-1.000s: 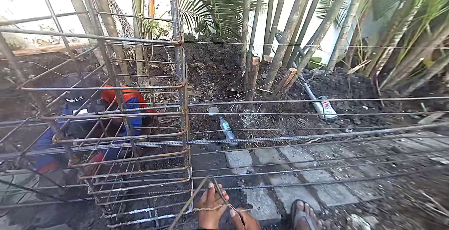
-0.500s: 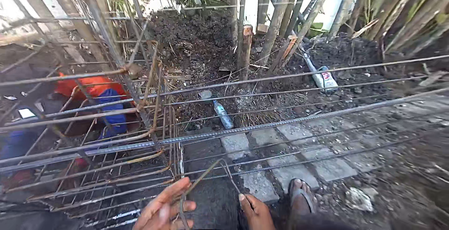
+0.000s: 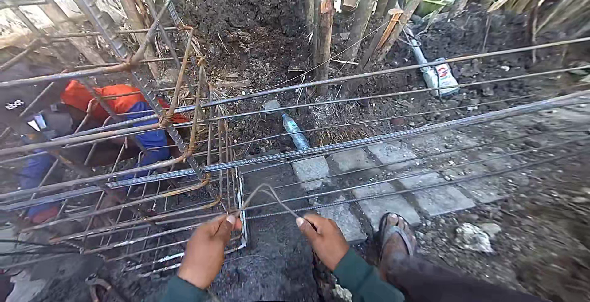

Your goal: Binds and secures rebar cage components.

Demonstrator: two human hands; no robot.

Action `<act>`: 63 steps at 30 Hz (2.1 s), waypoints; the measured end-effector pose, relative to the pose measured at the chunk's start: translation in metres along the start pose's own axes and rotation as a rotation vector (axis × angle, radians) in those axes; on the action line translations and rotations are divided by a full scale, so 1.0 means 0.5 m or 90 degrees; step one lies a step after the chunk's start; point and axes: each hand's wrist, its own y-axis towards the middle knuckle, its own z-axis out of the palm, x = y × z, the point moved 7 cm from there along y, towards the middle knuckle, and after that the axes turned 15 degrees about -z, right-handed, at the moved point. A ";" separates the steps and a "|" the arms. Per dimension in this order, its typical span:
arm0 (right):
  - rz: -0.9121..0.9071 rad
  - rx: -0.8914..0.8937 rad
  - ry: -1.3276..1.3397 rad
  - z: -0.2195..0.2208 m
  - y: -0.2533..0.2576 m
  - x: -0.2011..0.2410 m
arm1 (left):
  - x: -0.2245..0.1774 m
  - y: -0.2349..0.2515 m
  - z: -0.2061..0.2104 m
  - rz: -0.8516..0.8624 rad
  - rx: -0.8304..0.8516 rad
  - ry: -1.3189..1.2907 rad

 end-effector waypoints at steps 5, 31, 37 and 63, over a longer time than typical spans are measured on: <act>0.052 0.184 0.013 0.043 -0.094 -0.147 | 0.186 0.058 0.056 -0.078 -0.027 -0.042; -0.028 0.176 -0.595 -0.456 -0.016 0.270 | -0.013 -0.056 0.054 -0.113 0.099 -0.539; 0.022 0.249 -0.414 -0.375 -0.003 -0.028 | 0.023 0.031 0.162 -0.130 0.027 -0.310; 0.123 0.336 -0.075 -0.066 -0.036 -0.657 | 0.125 0.110 0.403 -0.370 -0.098 -0.049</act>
